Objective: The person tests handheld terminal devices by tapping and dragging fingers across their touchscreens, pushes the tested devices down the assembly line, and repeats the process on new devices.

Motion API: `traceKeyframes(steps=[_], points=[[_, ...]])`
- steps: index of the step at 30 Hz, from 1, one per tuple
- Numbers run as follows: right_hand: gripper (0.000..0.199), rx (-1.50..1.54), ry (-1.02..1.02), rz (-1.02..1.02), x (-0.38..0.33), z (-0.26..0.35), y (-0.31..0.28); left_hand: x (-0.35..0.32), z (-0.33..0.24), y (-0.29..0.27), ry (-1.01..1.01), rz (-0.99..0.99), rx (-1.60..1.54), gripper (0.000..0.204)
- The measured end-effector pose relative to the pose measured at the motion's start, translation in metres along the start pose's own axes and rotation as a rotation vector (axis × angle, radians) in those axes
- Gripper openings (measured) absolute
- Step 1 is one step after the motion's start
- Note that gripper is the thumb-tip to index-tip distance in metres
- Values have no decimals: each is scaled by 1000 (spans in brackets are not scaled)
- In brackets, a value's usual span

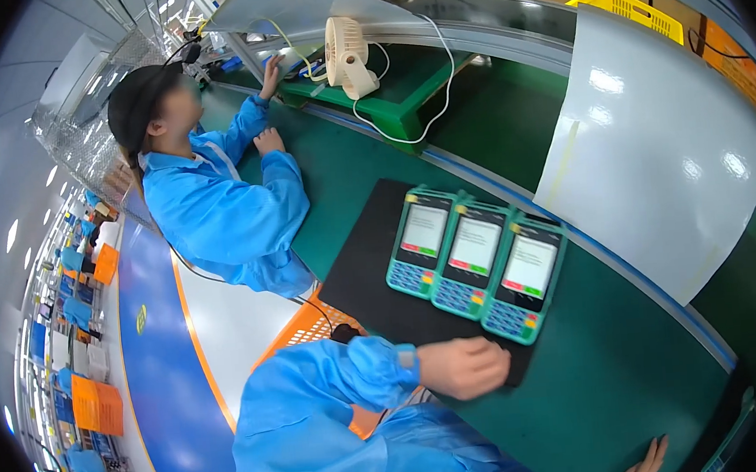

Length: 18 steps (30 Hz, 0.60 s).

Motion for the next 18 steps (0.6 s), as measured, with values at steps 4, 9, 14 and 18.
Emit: traceKeyframes(steps=[4,9,14,18], points=[[42,0,-60,-29,22,52,58,-32,-9,47,-10,-100,-225,28],[46,74,-164,-55,48,100,122,-40,-18,82,107,-268,-422,17],[36,701,-526,-548,77,80,156,-32,-46,94,171,-369,-294,23],[41,754,332,-278,64,143,115,-32,-58,101,146,-366,-360,21]])
Point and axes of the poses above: each hand's wrist, its own x-axis towards the middle knuckle, its own y-axis out of the palm, z = x × y, the point moved 1 cm from there along x, towards the middle knuckle, and after that the axes turned 10 degrees about -y, right-handed, at the moved point
